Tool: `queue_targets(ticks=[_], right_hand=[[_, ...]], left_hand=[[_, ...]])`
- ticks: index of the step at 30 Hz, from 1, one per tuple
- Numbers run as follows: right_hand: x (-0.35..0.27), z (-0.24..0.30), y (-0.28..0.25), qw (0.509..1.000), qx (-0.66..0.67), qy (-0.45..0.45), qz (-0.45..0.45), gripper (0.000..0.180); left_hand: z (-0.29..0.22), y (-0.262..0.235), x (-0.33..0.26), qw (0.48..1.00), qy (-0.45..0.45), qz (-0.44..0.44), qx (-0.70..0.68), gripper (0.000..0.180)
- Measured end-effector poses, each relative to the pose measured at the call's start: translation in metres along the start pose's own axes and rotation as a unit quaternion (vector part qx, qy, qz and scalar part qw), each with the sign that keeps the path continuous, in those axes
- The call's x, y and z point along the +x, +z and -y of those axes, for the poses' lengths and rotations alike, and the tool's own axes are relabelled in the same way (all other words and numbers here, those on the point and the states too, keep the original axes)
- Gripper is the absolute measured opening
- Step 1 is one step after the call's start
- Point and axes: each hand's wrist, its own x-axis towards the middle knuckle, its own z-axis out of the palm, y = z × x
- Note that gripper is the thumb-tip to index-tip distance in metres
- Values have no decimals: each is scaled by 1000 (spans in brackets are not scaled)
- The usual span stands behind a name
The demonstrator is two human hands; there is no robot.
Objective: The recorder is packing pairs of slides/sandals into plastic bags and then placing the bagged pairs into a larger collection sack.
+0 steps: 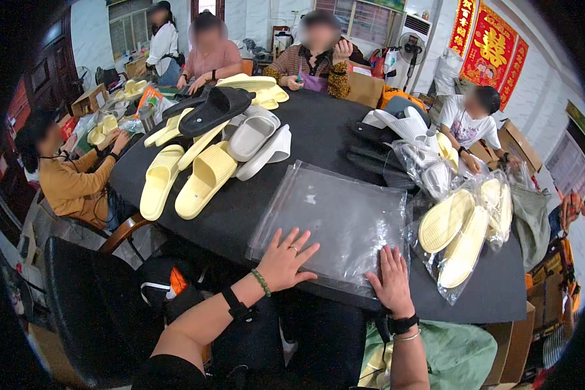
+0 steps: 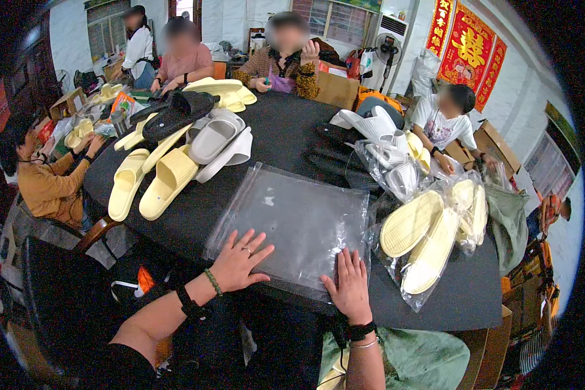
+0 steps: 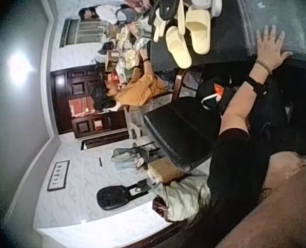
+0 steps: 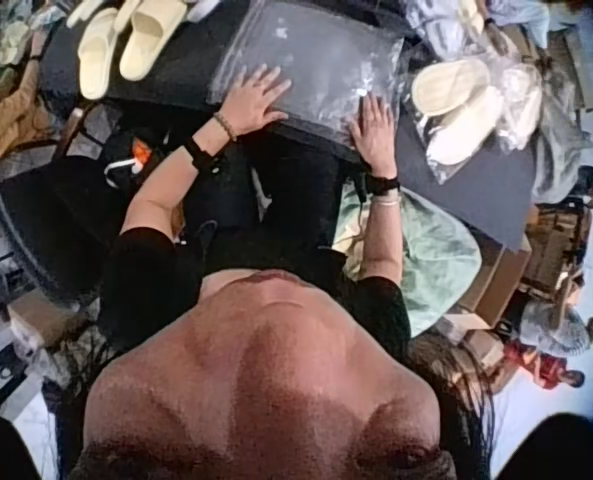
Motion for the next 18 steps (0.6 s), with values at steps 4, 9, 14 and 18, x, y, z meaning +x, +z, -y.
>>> queue_targets(ticks=[4, 9, 14, 18], right_hand=[[-1, 0, 2, 1000, -3, -1, -7, 72], [-2, 0, -1, 1000, -4, 7, -5, 71], [-1, -2, -1, 1000, 0, 17, 5, 70], [-2, 1, -1, 1000, 0, 6, -3, 70]], left_hand=[[-3, -10, 5, 999, 11, -32, -3, 68], [-4, -5, 16, 997, 62, -51, 2, 61], [-11, 0, 13, 998, 61, -24, 1, 53], [-9, 7, 2, 999, 51, -13, -10, 51]])
